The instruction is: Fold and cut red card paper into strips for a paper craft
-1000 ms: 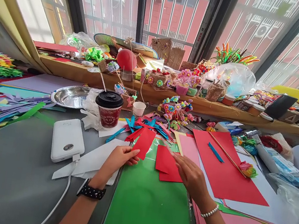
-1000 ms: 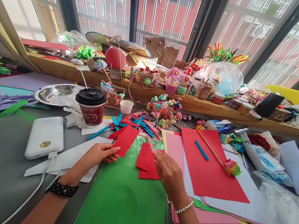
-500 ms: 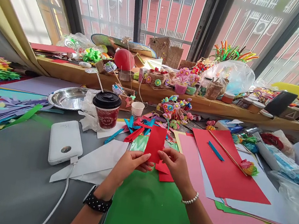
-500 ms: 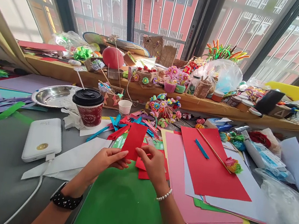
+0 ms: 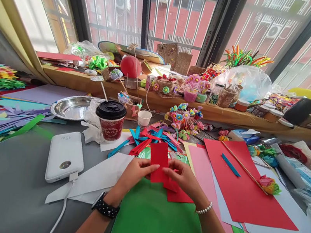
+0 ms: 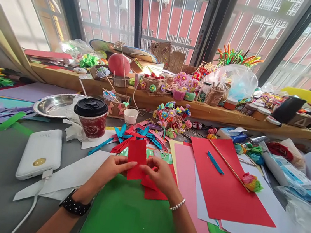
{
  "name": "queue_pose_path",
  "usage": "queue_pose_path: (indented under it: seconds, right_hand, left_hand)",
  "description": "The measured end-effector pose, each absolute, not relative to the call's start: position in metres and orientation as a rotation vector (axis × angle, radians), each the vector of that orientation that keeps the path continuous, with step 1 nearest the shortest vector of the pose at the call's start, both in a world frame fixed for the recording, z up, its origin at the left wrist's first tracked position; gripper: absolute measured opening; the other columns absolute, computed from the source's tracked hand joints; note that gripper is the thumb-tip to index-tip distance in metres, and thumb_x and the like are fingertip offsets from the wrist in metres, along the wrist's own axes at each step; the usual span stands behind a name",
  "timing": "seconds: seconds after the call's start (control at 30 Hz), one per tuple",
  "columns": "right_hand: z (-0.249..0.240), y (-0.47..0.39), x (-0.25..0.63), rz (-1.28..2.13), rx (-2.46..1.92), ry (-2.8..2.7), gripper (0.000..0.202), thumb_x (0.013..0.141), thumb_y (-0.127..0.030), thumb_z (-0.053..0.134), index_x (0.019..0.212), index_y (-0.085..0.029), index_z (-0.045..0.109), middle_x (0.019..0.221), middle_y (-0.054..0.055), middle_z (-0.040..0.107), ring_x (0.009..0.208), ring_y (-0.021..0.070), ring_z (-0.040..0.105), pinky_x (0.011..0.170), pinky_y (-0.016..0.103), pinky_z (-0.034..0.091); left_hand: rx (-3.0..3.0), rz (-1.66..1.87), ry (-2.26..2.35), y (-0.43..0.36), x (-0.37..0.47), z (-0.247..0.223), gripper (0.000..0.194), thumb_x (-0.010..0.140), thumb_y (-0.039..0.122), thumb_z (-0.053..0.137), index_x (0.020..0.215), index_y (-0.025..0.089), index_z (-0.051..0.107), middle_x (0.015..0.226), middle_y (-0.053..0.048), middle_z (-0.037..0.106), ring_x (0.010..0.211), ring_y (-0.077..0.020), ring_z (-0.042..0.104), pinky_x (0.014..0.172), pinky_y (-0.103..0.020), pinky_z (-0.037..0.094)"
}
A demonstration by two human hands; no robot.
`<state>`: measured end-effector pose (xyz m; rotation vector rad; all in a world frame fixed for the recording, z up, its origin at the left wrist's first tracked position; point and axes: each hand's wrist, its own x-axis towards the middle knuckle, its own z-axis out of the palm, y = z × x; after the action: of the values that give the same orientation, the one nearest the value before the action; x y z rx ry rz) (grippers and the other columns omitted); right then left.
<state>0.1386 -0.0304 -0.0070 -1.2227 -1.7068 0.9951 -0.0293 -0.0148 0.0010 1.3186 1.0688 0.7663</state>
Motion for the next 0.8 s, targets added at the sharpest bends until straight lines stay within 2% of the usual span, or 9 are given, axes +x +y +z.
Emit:
queue_pose_path:
  seconds: [0.1,0.2,0.27,0.33,0.4,0.5,0.57,0.67,0.8]
  right_hand:
    - [-0.001,-0.038,0.15,0.972,-1.265,-1.923,0.021,0.071,-0.031,0.054,0.055,-0.018,0.05,0.052,-0.004,0.049,0.049,0.0087,0.044,0.043,0.018,0.036]
    - [0.016,-0.039,0.172,1.368,-1.138,-2.216,0.023,0.062,-0.031,0.062,0.048,-0.017,0.051,0.043,-0.006,0.048,0.04,0.0062,0.042,0.037,0.016,0.031]
    - [0.026,-0.032,0.189,1.587,-1.09,-2.145,0.023,0.06,-0.036,0.063,0.051,-0.016,0.055,0.045,-0.005,0.053,0.041,0.0078,0.047,0.038,0.017,0.036]
    - [0.027,-0.02,0.202,1.315,-1.191,-1.698,0.032,0.064,-0.046,0.056,0.056,-0.015,0.059,0.048,-0.002,0.055,0.043,0.0085,0.05,0.042,0.018,0.04]
    - [0.018,-0.008,0.208,1.134,-1.308,-1.353,0.043,0.074,-0.051,0.041,0.071,-0.013,0.061,0.06,0.004,0.062,0.046,0.0087,0.053,0.044,0.019,0.042]
    - [-0.005,-0.003,0.204,1.112,-1.568,-1.436,0.039,0.072,-0.049,0.045,0.071,-0.013,0.06,0.054,0.003,0.061,0.037,0.0083,0.049,0.036,0.019,0.038]
    - [-0.017,-0.009,0.197,1.029,-1.572,-1.6,0.035,0.073,-0.046,0.044,0.069,-0.015,0.06,0.053,0.001,0.061,0.04,0.0111,0.052,0.04,0.021,0.041]
    - [-0.023,-0.02,0.189,0.691,-1.583,-1.762,0.03,0.073,-0.043,0.047,0.078,-0.017,0.062,0.067,0.004,0.064,0.062,0.0177,0.059,0.056,0.027,0.046]
    - [-0.025,-0.025,0.184,0.405,-1.537,-1.968,0.038,0.067,-0.042,0.057,0.096,-0.018,0.06,0.098,0.009,0.06,0.094,0.0237,0.052,0.08,0.036,0.041]
  left_hand:
    - [1.355,0.65,1.064,-0.014,-0.032,-0.005,0.035,0.06,0.045,0.06,0.068,0.012,0.064,0.064,-0.002,0.065,0.061,-0.0164,0.058,0.056,-0.023,0.046]
    - [1.255,0.738,1.109,-0.013,-0.034,-0.006,0.044,0.065,0.053,0.05,0.066,0.011,0.062,0.06,-0.004,0.063,0.057,-0.015,0.058,0.055,-0.023,0.046]
    - [1.186,0.776,1.109,-0.012,-0.035,-0.005,0.049,0.066,0.057,0.045,0.068,0.011,0.062,0.061,-0.005,0.064,0.057,-0.0145,0.059,0.056,-0.024,0.046]
    - [1.172,0.775,1.098,-0.011,-0.035,-0.003,0.051,0.065,0.059,0.045,0.069,0.011,0.062,0.062,-0.006,0.064,0.056,-0.0147,0.059,0.056,-0.024,0.047]
    - [1.182,0.761,1.101,-0.011,-0.034,-0.003,0.051,0.065,0.059,0.045,0.069,0.011,0.062,0.062,-0.006,0.064,0.056,-0.0146,0.06,0.056,-0.024,0.047]
    - [1.216,0.76,1.109,-0.01,-0.032,-0.006,0.046,0.065,0.055,0.049,0.07,0.011,0.062,0.062,-0.006,0.064,0.056,-0.0142,0.06,0.056,-0.024,0.047]
    - [1.265,0.768,1.108,-0.009,-0.031,-0.009,0.041,0.064,0.051,0.053,0.071,0.011,0.062,0.064,-0.005,0.064,0.058,-0.0144,0.06,0.057,-0.024,0.048]
    - [1.281,0.794,1.131,-0.009,-0.029,-0.012,0.036,0.061,0.043,0.059,0.078,0.011,0.06,0.072,-0.007,0.065,0.067,-0.016,0.061,0.063,-0.026,0.049]
    - [1.172,0.732,1.131,-0.009,-0.02,-0.008,0.04,0.059,0.031,0.065,0.091,0.01,0.054,0.091,-0.012,0.061,0.077,-0.0172,0.061,0.071,-0.027,0.048]
